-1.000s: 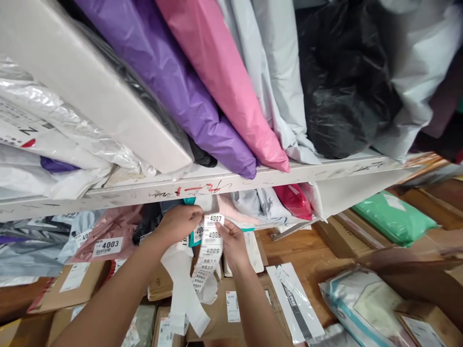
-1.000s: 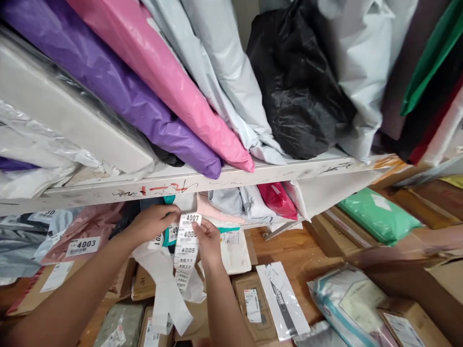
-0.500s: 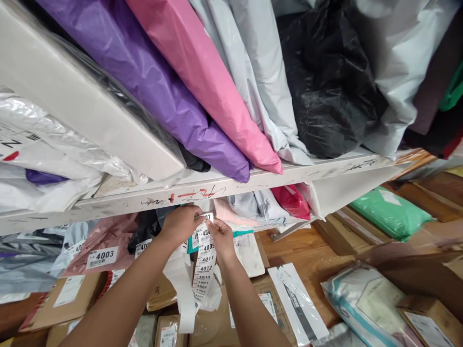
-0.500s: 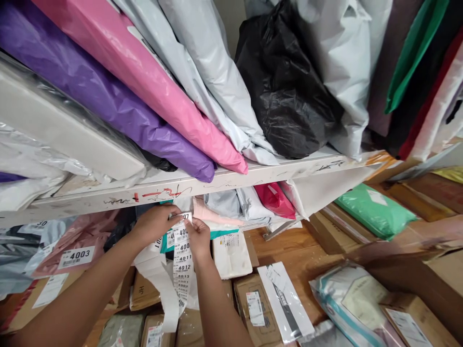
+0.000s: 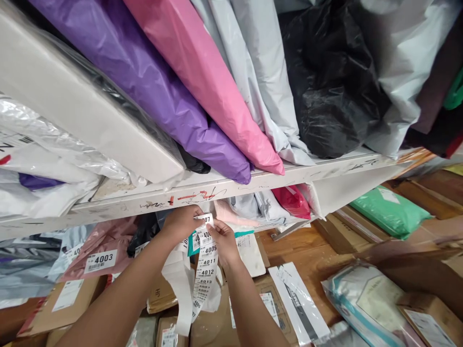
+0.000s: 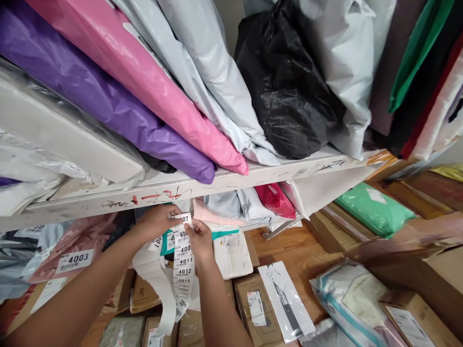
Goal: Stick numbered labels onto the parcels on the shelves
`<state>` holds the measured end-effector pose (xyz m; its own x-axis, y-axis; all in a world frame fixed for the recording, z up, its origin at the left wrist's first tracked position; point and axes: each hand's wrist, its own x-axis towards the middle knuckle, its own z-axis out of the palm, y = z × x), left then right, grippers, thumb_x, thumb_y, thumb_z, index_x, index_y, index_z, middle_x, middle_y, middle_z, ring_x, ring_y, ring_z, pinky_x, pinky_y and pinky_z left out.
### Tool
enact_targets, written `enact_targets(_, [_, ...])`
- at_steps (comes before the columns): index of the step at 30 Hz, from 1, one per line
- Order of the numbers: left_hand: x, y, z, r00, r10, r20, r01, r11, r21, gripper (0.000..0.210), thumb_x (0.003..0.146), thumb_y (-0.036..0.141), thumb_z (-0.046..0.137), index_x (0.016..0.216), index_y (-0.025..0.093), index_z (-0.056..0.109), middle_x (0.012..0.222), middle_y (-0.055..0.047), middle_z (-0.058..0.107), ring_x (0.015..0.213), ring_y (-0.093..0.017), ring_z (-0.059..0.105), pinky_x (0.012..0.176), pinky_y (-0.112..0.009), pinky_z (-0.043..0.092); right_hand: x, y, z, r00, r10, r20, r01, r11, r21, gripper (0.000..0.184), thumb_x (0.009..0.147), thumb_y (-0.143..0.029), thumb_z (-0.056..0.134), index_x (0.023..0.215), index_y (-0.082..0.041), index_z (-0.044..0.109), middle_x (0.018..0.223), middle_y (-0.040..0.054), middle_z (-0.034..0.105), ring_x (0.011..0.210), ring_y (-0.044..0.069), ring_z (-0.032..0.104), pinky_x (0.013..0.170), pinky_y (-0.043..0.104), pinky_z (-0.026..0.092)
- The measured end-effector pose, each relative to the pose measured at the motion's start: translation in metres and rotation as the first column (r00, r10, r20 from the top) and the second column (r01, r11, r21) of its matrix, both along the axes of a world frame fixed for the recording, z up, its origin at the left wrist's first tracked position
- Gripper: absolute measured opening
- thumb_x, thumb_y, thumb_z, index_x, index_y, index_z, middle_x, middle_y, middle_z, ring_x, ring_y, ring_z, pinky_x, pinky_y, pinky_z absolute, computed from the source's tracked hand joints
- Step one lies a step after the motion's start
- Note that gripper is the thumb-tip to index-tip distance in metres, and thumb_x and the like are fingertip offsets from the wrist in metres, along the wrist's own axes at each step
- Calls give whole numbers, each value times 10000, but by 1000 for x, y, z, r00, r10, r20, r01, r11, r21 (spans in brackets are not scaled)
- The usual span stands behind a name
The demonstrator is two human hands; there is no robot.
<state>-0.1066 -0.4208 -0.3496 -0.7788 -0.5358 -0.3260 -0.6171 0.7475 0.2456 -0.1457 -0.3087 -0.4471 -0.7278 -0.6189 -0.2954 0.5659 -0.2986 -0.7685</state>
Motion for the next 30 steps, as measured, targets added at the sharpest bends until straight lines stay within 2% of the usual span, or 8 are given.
enact_targets(4, [2, 9, -4, 1000, 4, -9, -5, 994, -107, 198, 818, 317, 507, 958, 249, 630, 1032, -39, 705, 953, -235, 641, 694, -294, 447, -3, -4, -2, 1000, -4, -27, 7, 996, 86, 314, 503, -424, 771, 645, -160, 680, 492, -48, 538, 476, 88, 392, 498, 242, 311])
enact_targets(7, [2, 17, -5, 999, -36, 1, 36, 972, -234, 194, 862, 296, 455, 936, 232, 623, 980, -62, 703, 880, -248, 656, 643, -309, 448, -3, -9, -6, 995, -79, -61, 88, 983, 158, 400, 527, -430, 769, 414, -186, 473, 390, -95, 337, 442, 53, 225, 455, 243, 182])
enact_targets(10, [1, 20, -6, 999, -31, 20, 35, 967, -254, 192, 864, 274, 442, 847, 225, 627, 959, -64, 694, 820, -239, 661, 600, -303, 441, -3, -8, -5, 992, -114, -52, 122, 973, 194, 539, 531, -434, 777, 374, -203, 316, 377, -108, 249, 446, 46, 174, 455, 249, 152])
enact_targets(16, [1, 18, -6, 999, -28, 38, 36, 972, -233, 213, 862, 240, 421, 826, 210, 629, 941, -81, 680, 801, -249, 663, 595, -316, 442, 2, 11, 3, 986, 76, 151, -93, 990, 110, 430, 340, -442, 861, 560, -152, 631, 521, -23, 594, 489, 106, 471, 515, 254, 369])
enact_targets(21, [2, 21, -9, 995, -52, 89, 74, 959, -272, 246, 875, 227, 393, 861, 206, 638, 984, -74, 660, 814, -245, 666, 598, -314, 455, 16, 17, -10, 943, 52, 329, -89, 991, 97, 477, 415, -555, 826, 524, -163, 577, 462, -16, 572, 423, 108, 466, 471, 263, 371])
enact_targets(25, [5, 24, -8, 992, -53, 114, 95, 910, -404, 427, 866, 195, 401, 1283, 266, 467, 1189, -100, 595, 802, -239, 671, 568, -300, 458, 27, 37, -28, 907, 132, 400, -147, 989, 8, 447, 486, -446, 855, 495, -166, 507, 463, -35, 554, 439, 84, 467, 480, 225, 353])
enact_targets(27, [9, 23, -4, 977, -116, 178, 184, 880, -439, 436, 850, 131, 375, 1227, 301, 514, 1246, -71, 563, 755, -208, 670, 548, -276, 440, 29, 56, -36, 908, 150, 391, -154, 988, -22, 415, 534, -400, 851, 520, -161, 512, 479, -39, 564, 451, 70, 470, 491, 205, 347])
enact_targets(30, [11, 23, 6, 880, -338, 334, 452, 812, -370, 449, 791, 29, 352, 1042, 292, 614, 1204, -12, 568, 689, -163, 653, 531, -252, 409, 23, 82, -42, 935, 106, 338, -92, 994, -58, 342, 538, -353, 860, 660, -166, 601, 583, -17, 644, 510, 91, 533, 526, 211, 382])
